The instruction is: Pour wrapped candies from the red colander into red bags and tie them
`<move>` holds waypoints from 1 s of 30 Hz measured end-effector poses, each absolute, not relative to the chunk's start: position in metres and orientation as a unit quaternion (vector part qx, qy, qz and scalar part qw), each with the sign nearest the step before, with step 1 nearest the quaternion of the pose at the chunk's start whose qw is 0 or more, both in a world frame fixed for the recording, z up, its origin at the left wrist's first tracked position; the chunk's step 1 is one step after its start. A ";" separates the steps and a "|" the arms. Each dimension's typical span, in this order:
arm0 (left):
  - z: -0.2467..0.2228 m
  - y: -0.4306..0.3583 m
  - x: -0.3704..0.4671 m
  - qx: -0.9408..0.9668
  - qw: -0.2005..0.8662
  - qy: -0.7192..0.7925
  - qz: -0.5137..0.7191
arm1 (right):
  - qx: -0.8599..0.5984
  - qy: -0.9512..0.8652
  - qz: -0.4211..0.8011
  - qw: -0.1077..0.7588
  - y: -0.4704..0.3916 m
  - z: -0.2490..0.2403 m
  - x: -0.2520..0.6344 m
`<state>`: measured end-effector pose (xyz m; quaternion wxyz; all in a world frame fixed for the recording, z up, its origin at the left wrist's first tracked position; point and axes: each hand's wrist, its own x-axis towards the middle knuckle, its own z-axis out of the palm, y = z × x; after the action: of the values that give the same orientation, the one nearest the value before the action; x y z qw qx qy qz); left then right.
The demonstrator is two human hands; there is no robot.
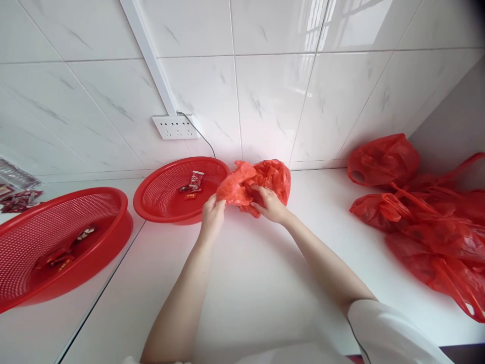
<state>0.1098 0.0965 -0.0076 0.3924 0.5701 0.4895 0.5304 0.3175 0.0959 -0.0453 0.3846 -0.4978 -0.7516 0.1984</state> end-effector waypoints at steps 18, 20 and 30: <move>0.055 0.062 0.083 0.437 0.544 0.344 0.628 | -0.293 -0.625 0.522 0.501 0.043 0.031 0.330; 0.055 0.062 0.079 0.456 0.555 0.367 0.591 | -0.309 -0.589 0.518 0.538 0.039 0.034 0.328; 0.067 0.015 0.108 0.665 0.233 0.484 0.520 | -0.363 -0.583 0.423 0.592 0.014 0.054 0.330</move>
<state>0.1084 0.0150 0.0672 0.2330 0.6645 0.4840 0.5195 0.3299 0.0145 0.0545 0.5915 -0.3631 -0.5829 0.4225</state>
